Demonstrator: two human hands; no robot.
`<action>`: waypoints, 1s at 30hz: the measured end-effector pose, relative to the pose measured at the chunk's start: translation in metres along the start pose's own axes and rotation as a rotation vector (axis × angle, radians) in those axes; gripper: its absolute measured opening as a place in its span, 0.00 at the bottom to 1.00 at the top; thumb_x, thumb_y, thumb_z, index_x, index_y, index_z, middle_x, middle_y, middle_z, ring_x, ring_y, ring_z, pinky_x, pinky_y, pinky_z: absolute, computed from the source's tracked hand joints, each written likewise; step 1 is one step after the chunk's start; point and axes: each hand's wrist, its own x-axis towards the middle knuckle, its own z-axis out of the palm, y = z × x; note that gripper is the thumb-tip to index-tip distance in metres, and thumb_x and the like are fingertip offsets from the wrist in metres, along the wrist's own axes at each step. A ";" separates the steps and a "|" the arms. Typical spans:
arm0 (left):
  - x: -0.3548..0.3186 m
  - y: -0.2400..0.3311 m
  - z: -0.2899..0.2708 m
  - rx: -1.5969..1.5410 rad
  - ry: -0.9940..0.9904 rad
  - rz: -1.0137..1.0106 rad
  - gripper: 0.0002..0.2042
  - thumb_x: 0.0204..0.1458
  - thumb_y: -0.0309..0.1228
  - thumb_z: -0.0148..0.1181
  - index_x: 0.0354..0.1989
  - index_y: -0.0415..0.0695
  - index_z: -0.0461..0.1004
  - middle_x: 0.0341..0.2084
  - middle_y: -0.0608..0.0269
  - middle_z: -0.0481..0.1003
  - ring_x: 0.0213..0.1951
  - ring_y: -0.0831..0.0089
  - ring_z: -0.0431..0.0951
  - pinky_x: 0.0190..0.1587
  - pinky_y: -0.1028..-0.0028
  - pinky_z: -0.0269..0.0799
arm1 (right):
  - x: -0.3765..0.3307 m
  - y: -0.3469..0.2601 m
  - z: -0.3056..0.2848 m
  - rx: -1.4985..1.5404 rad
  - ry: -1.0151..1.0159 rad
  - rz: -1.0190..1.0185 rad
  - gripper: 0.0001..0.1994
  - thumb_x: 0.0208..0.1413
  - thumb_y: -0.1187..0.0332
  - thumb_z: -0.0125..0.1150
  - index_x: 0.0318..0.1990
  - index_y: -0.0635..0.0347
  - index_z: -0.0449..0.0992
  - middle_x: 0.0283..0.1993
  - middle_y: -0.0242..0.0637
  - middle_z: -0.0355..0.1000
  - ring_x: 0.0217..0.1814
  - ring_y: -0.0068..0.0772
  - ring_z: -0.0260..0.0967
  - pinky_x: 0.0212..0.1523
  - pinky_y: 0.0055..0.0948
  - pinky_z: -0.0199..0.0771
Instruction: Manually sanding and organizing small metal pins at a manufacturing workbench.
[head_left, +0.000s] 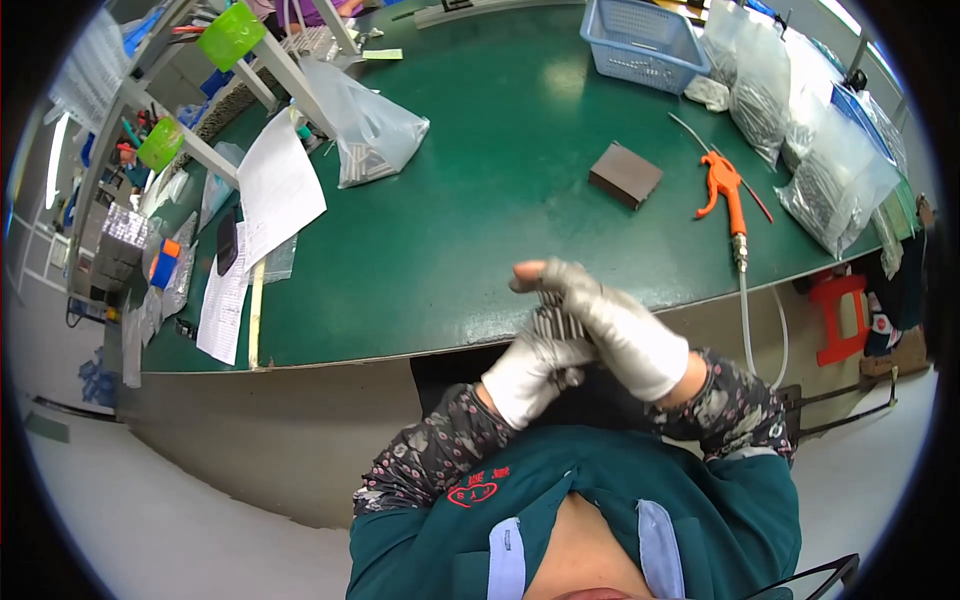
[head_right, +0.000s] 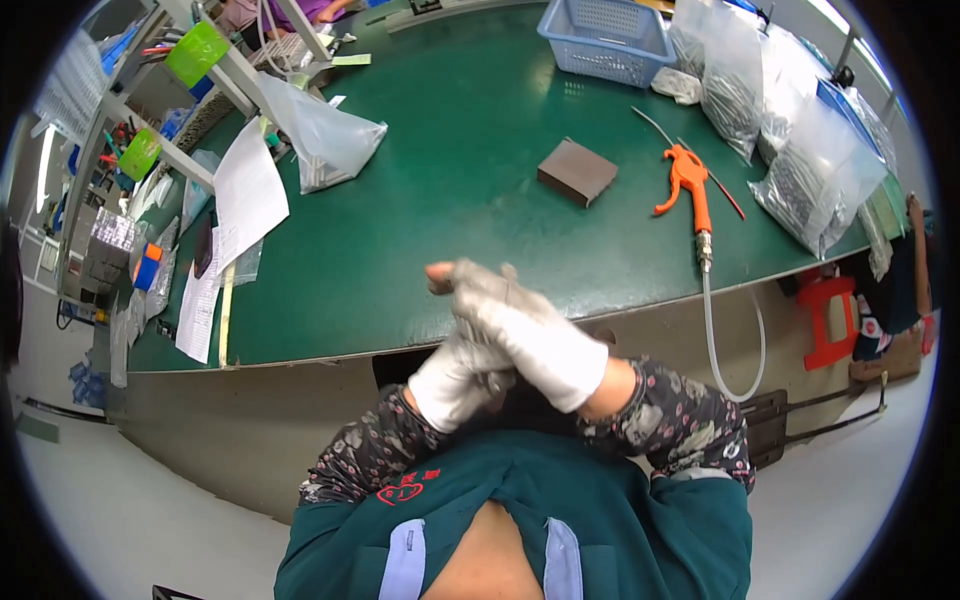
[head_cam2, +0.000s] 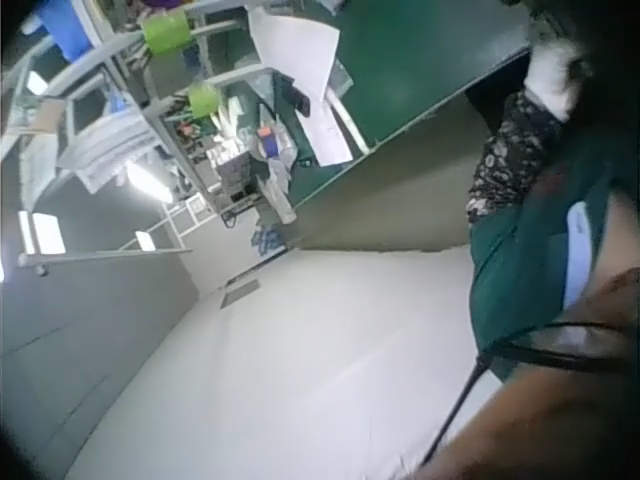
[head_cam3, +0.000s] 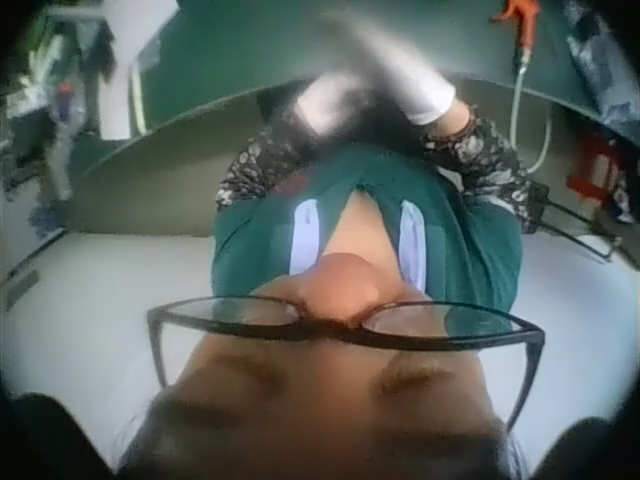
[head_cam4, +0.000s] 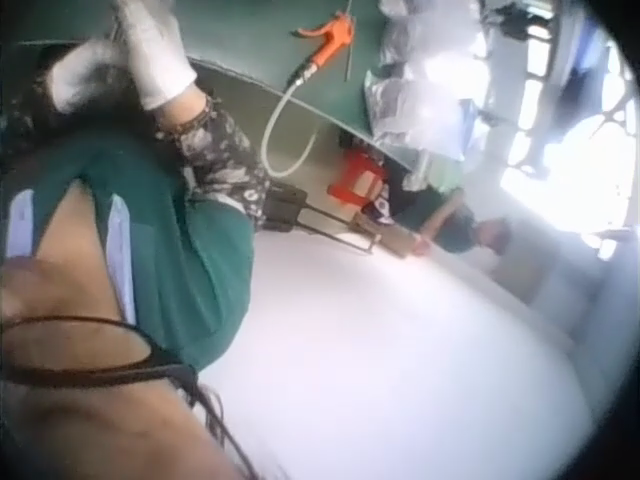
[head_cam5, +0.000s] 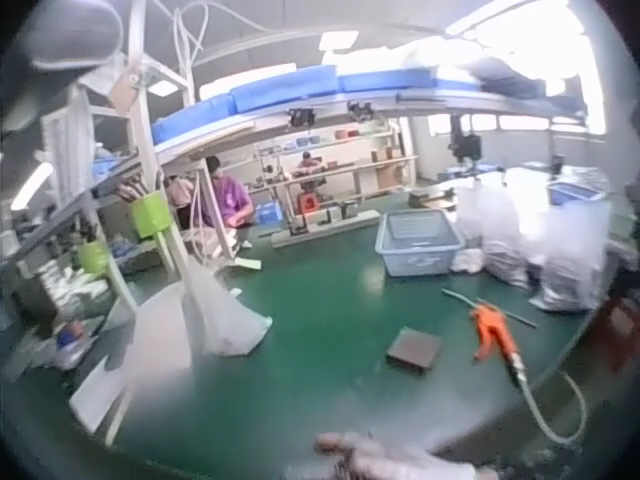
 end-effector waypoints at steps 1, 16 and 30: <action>0.002 0.012 -0.004 0.085 -0.054 0.020 0.14 0.41 0.19 0.57 0.38 0.45 0.67 0.26 0.68 0.71 0.24 0.80 0.71 0.21 0.85 0.65 | 0.008 -0.008 -0.003 0.082 -0.009 0.006 0.24 0.59 0.56 0.39 0.56 0.64 0.59 0.56 0.41 0.59 0.60 0.32 0.54 0.60 0.29 0.49; 0.089 0.061 -0.049 1.052 -0.057 0.662 0.24 0.33 0.27 0.68 0.42 0.44 0.65 0.36 0.65 0.70 0.40 0.72 0.72 0.46 0.73 0.68 | 0.070 0.048 -0.067 -0.866 0.112 -0.416 0.31 0.46 0.61 0.59 0.58 0.55 0.57 0.53 0.45 0.60 0.57 0.47 0.55 0.56 0.35 0.57; 0.095 0.053 -0.052 0.687 0.021 0.614 0.26 0.36 0.27 0.69 0.45 0.41 0.62 0.35 0.65 0.69 0.40 0.75 0.71 0.44 0.76 0.71 | 0.075 0.061 -0.066 -0.862 0.283 -0.221 0.30 0.43 0.60 0.61 0.55 0.56 0.62 0.39 0.44 0.68 0.39 0.37 0.68 0.39 0.30 0.68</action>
